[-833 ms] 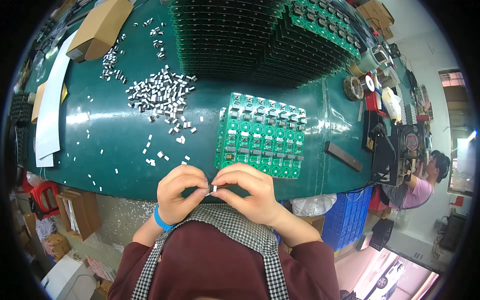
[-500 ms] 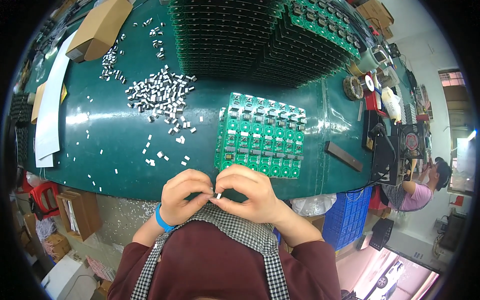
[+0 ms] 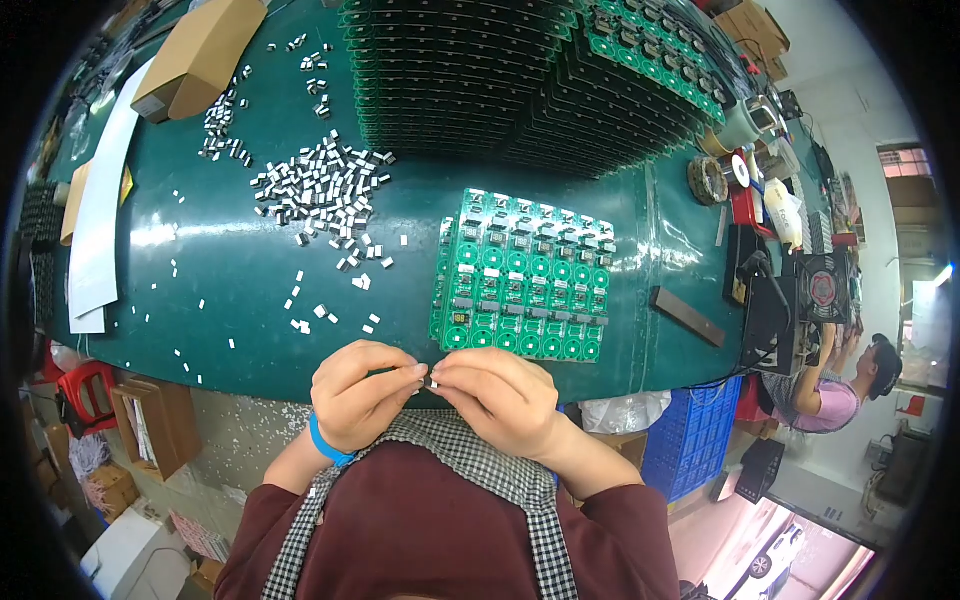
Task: The person attaches small components onto circuit boards by hand and stacks the assembled circuit boards on the workbench.
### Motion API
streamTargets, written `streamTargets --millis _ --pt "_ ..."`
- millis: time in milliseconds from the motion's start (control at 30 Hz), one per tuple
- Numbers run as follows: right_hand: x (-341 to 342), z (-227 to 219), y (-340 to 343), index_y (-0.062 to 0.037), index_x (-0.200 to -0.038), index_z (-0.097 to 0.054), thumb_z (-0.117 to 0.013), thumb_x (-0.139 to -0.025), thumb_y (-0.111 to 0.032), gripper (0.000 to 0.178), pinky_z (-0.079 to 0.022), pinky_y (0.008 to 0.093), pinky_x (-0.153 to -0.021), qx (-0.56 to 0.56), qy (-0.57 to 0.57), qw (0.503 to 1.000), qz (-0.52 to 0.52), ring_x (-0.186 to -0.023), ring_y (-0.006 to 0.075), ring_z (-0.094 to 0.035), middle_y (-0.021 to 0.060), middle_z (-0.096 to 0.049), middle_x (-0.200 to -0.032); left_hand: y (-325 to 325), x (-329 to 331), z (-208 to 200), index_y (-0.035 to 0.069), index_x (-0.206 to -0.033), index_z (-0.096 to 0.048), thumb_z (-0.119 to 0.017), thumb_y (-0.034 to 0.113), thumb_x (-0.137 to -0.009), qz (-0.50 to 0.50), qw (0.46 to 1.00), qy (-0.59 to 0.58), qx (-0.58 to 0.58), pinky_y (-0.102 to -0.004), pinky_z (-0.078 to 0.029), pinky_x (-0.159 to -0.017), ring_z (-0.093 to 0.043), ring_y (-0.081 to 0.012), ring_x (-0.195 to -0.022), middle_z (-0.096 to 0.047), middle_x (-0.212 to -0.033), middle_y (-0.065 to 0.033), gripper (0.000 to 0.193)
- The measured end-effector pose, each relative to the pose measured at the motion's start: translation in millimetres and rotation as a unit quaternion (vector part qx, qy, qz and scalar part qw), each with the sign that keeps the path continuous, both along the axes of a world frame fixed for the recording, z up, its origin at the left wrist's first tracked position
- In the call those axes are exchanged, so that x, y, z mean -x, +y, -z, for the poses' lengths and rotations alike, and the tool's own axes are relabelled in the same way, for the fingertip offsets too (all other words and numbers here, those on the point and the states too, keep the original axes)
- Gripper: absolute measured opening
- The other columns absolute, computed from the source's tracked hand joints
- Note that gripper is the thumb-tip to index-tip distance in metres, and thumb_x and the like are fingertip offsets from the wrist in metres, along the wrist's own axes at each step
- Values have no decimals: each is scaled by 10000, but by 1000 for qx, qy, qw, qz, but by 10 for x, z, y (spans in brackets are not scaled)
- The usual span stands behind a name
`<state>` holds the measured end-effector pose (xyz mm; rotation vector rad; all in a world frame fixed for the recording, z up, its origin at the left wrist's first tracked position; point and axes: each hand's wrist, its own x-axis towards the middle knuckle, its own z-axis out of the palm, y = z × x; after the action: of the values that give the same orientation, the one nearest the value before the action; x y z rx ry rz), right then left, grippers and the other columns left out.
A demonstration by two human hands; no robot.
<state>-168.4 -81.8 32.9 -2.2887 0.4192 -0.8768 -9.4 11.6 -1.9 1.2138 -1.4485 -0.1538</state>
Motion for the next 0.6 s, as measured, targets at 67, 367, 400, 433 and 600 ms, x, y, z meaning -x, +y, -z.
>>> streamTargets --millis 67,367,400,433,600 --pt "8 13 23 -18 -854 -672 -779 -653 20 230 -554 279 -600 12 -1 1000 3 -725 203 -675 93 -669 -850 3 -4 -2 19 -893 -674 -732 -32 -629 -3 1000 -8 0 -289 -483 -536 -627 -205 -670 -629 -819 -77 275" --pt "70 -136 -339 -4 -900 -679 -717 -688 74 229 -515 276 -563 117 89 986 80 -699 203 -643 88 -640 -836 29 -54 1 -10 -946 -649 -670 -78 -706 -106 984 4 -145 -336 -505 -621 -617 -261 -725 -612 -870 -107 251" --pt "74 -130 -354 -4 -897 -681 -716 -678 76 236 -511 279 -560 136 105 982 83 -705 203 -640 84 -636 -838 8 -49 14 -19 -965 -640 -657 -80 -728 -143 973 -3 -183 -344 -507 -655 -614 -272 -754 -610 -898 -116 246" --pt "81 -137 -354 -4 -897 -681 -716 -678 76 236 -511 279 -560 137 105 982 83 -705 203 -640 84 -636 -838 20 -43 43 -19 -989 -635 -638 -89 -752 -140 969 3 -202 -333 -499 -706 -619 -271 -819 -622 -942 -124 247" --pt "99 -138 -341 -8 -908 -685 -708 -648 81 275 -512 286 -558 179 136 972 74 -708 201 -635 73 -629 -855 4 -37 97 -20 -925 -622 -641 -73 -748 -135 969 -1 -209 -348 -498 -690 -613 -278 -799 -606 -907 -119 186"
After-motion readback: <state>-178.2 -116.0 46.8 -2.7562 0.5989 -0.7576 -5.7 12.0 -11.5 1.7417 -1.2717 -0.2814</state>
